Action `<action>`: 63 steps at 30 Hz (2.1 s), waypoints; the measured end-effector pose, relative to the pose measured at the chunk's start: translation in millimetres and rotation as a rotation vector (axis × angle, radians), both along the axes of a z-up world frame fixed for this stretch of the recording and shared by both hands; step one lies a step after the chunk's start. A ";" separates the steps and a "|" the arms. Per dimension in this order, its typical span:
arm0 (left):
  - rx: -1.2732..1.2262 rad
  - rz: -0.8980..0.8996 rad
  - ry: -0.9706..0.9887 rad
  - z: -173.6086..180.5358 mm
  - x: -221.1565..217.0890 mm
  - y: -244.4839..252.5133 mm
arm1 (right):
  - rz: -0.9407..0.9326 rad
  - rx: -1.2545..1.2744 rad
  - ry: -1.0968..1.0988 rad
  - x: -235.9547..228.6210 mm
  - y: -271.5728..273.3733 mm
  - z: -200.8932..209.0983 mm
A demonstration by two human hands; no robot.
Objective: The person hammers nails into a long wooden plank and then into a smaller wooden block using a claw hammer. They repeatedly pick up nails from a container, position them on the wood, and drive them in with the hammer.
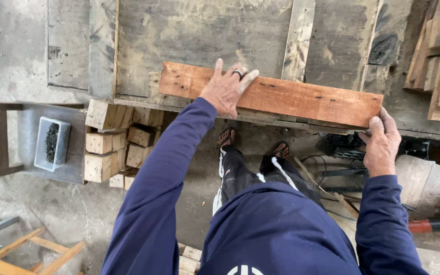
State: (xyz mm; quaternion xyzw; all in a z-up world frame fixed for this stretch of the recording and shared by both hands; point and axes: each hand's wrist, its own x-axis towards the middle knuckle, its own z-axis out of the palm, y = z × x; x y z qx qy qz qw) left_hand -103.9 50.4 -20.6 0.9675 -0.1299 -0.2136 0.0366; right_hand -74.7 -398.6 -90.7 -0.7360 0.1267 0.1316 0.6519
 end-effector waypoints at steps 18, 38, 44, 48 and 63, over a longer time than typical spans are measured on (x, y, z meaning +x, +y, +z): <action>-0.124 -0.007 -0.264 -31.7 -12.5 6.1 | -0.088 0.007 0.062 -2.7 5.8 -0.3; -0.222 0.155 -0.089 8.1 -26.8 -2.5 | -0.124 -0.044 0.068 -14.3 6.0 -0.9; -0.330 0.082 -0.106 15.8 3.5 -124.8 | -0.140 0.060 0.094 -14.6 2.5 -6.9; -0.452 -0.028 -0.181 1.7 29.5 -220.9 | 0.019 0.103 -0.025 -22.3 -23.2 -11.5; -0.384 0.008 -0.253 -13.6 60.9 -278.9 | 0.694 -0.588 -0.165 52.5 -28.8 -25.2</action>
